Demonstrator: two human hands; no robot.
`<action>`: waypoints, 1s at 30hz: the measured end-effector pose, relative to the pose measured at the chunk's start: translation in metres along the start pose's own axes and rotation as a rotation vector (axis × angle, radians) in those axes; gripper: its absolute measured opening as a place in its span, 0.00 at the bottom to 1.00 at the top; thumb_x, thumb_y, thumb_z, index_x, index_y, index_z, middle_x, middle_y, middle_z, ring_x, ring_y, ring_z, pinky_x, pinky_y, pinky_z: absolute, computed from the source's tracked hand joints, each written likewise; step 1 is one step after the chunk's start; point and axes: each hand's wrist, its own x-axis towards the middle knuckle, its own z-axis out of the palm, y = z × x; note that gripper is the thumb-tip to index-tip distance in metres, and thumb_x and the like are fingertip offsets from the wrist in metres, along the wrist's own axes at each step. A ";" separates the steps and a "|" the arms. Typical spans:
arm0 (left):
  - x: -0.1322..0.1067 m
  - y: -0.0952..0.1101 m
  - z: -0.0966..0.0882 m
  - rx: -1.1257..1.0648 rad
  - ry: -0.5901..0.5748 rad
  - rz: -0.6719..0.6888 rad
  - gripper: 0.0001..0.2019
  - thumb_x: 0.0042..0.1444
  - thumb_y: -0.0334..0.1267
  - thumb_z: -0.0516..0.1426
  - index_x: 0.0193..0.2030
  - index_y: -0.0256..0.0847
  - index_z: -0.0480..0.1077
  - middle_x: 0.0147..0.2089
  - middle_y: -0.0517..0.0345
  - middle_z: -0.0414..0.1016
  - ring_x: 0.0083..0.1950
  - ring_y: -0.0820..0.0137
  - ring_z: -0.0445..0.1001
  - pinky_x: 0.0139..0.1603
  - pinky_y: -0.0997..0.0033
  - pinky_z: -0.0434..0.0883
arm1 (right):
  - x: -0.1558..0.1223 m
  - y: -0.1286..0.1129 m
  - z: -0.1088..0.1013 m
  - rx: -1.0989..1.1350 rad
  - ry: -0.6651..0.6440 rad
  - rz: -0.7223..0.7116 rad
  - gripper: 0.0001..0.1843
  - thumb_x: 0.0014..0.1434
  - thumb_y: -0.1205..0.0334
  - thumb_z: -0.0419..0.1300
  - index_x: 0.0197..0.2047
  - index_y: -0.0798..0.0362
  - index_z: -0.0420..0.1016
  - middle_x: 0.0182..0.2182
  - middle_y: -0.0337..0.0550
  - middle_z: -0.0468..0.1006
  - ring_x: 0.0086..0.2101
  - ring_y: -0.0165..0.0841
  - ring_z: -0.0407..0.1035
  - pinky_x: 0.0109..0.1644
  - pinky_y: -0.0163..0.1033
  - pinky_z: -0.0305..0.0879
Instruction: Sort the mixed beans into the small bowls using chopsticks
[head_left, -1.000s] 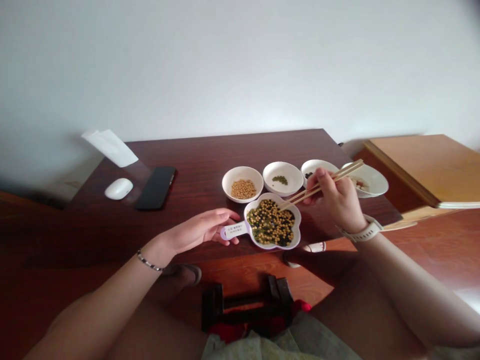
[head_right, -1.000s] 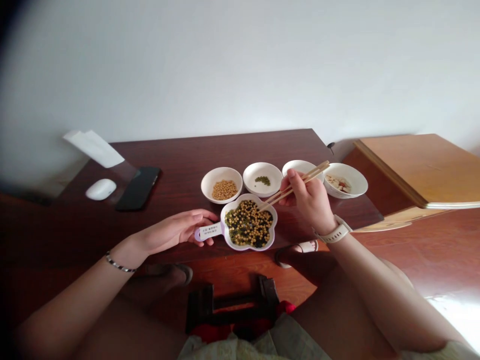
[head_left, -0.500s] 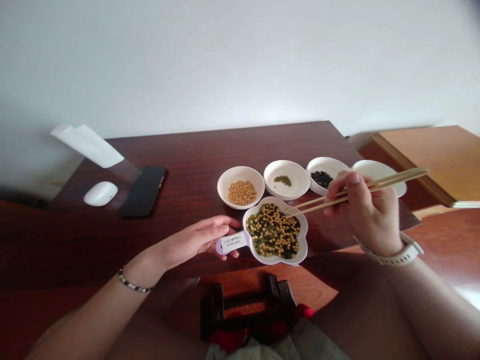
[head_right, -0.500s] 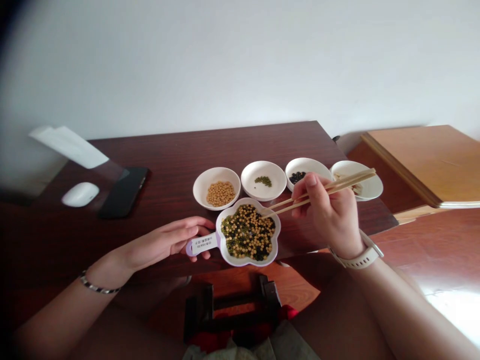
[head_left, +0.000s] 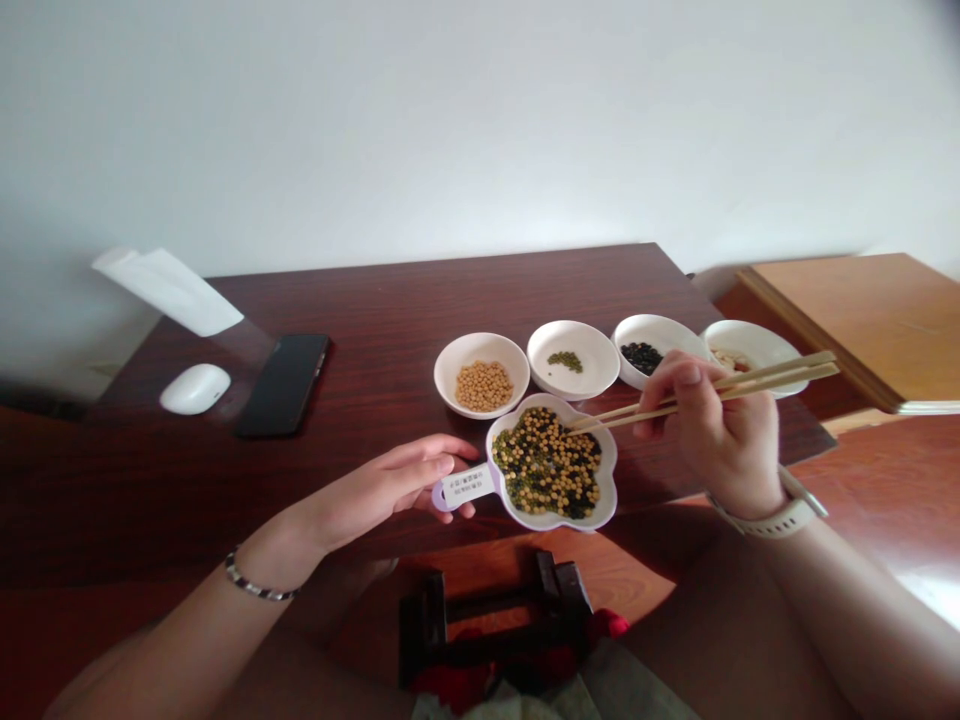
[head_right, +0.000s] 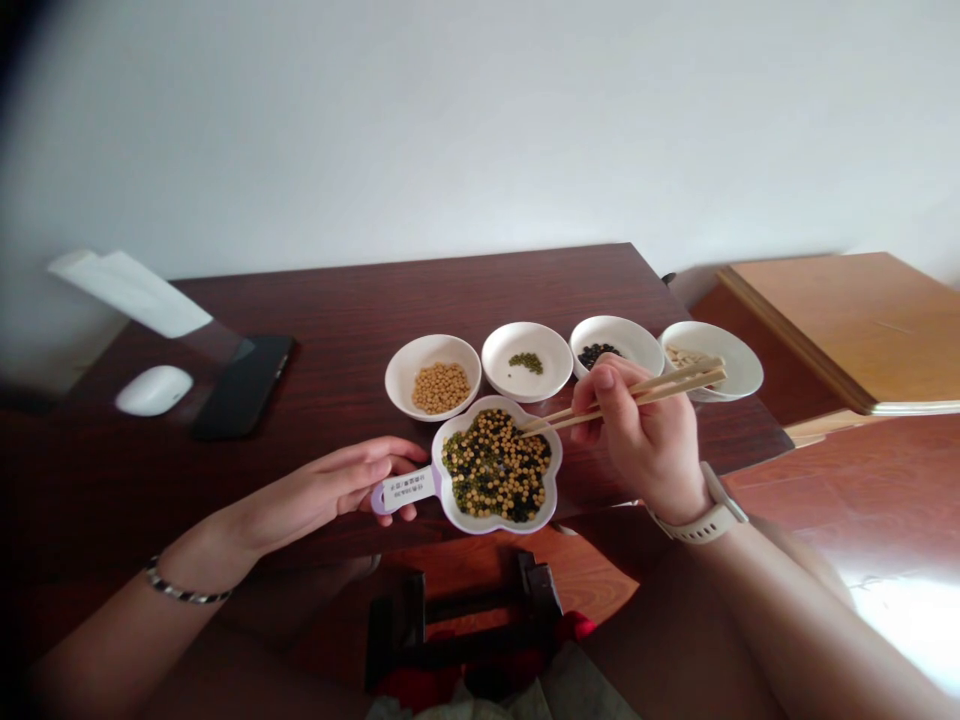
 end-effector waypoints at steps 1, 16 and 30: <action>0.000 -0.001 0.000 -0.001 0.001 -0.001 0.20 0.71 0.51 0.67 0.63 0.44 0.81 0.54 0.46 0.87 0.51 0.54 0.86 0.50 0.60 0.81 | 0.000 0.000 0.000 0.020 0.015 0.009 0.30 0.79 0.38 0.54 0.29 0.43 0.78 0.21 0.44 0.76 0.21 0.38 0.70 0.25 0.47 0.65; 0.001 0.011 0.012 0.052 -0.005 -0.041 0.14 0.76 0.46 0.61 0.61 0.43 0.79 0.55 0.47 0.87 0.52 0.57 0.86 0.48 0.63 0.78 | 0.018 0.007 0.002 0.443 0.244 0.202 0.28 0.73 0.40 0.65 0.26 0.48 0.76 0.20 0.39 0.69 0.16 0.30 0.64 0.16 0.38 0.57; 0.001 0.007 0.008 0.056 -0.025 -0.029 0.18 0.76 0.50 0.61 0.63 0.41 0.77 0.60 0.46 0.84 0.52 0.60 0.85 0.50 0.65 0.78 | 0.065 0.018 -0.038 0.218 0.700 -0.023 0.31 0.80 0.54 0.54 0.22 0.50 0.68 0.18 0.36 0.65 0.15 0.26 0.63 0.17 0.36 0.53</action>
